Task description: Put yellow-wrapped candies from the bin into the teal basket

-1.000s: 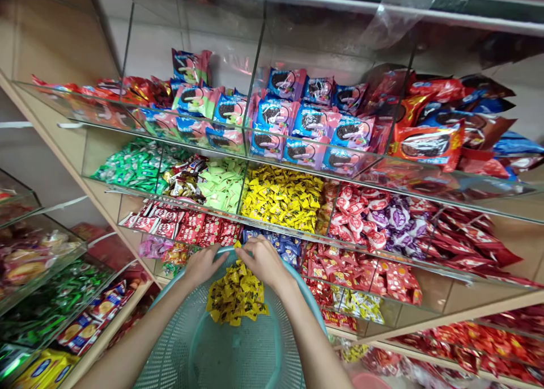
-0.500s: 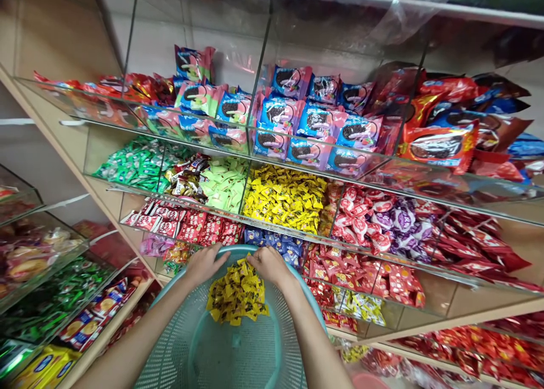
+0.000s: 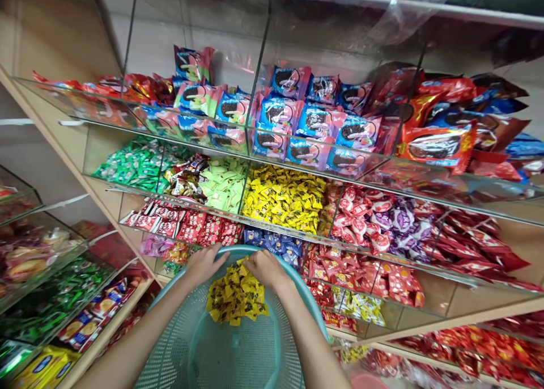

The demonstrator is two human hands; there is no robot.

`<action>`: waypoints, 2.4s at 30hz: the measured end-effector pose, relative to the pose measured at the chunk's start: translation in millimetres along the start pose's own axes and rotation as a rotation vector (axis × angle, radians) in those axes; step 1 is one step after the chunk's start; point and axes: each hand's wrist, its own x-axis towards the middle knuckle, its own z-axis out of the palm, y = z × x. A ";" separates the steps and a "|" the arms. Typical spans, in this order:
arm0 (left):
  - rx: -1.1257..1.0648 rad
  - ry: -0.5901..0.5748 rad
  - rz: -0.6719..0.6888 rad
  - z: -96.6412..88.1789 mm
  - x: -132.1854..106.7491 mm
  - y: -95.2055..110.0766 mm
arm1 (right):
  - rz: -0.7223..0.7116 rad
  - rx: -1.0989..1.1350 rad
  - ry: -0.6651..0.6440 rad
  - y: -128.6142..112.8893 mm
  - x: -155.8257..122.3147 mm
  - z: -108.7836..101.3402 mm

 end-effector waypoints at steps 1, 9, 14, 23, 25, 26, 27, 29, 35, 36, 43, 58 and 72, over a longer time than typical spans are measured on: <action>0.000 -0.002 -0.002 0.1 0.1 0.0 | 0.000 0.000 -0.001 -0.4 -0.2 0.1; -0.020 0.014 0.015 3.8 1.5 -2.5 | 0.005 -0.083 0.154 -14.9 -7.9 -21.6; -0.016 0.033 0.025 4.7 0.2 -3.5 | -0.167 0.002 0.534 -33.1 -17.3 -54.4; 0.010 0.057 0.046 9.3 1.0 -6.0 | -0.017 -0.010 0.984 -9.5 -23.6 -79.7; 0.014 0.056 0.043 10.1 1.5 -6.1 | 0.026 -0.034 0.976 -4.0 -23.8 -80.9; 0.017 0.055 0.042 10.4 1.7 -6.1 | 0.052 -0.057 0.949 -2.4 -23.8 -81.1; 0.019 0.056 0.040 10.6 1.8 -6.1 | 0.081 -0.092 0.910 -1.4 -23.8 -81.2; 0.018 0.054 0.036 10.9 1.9 -6.3 | 0.136 -0.180 0.822 -1.5 -23.5 -81.1; 0.001 0.051 0.035 10.4 1.0 -6.5 | 0.224 -0.304 0.642 -9.1 -22.9 -85.4; -0.001 0.049 0.032 10.3 0.9 -6.4 | 0.233 -0.307 0.617 -10.1 -23.2 -86.6; -0.009 0.050 0.030 10.0 0.4 -5.6 | 0.215 -0.277 0.580 -8.6 -25.7 -89.2; 0.001 0.051 0.033 10.8 1.3 -6.5 | 0.322 -0.288 0.514 -13.0 -24.1 -91.1; 0.007 0.056 0.029 10.6 0.4 -5.9 | 0.358 -0.272 0.431 -14.4 -24.1 -95.3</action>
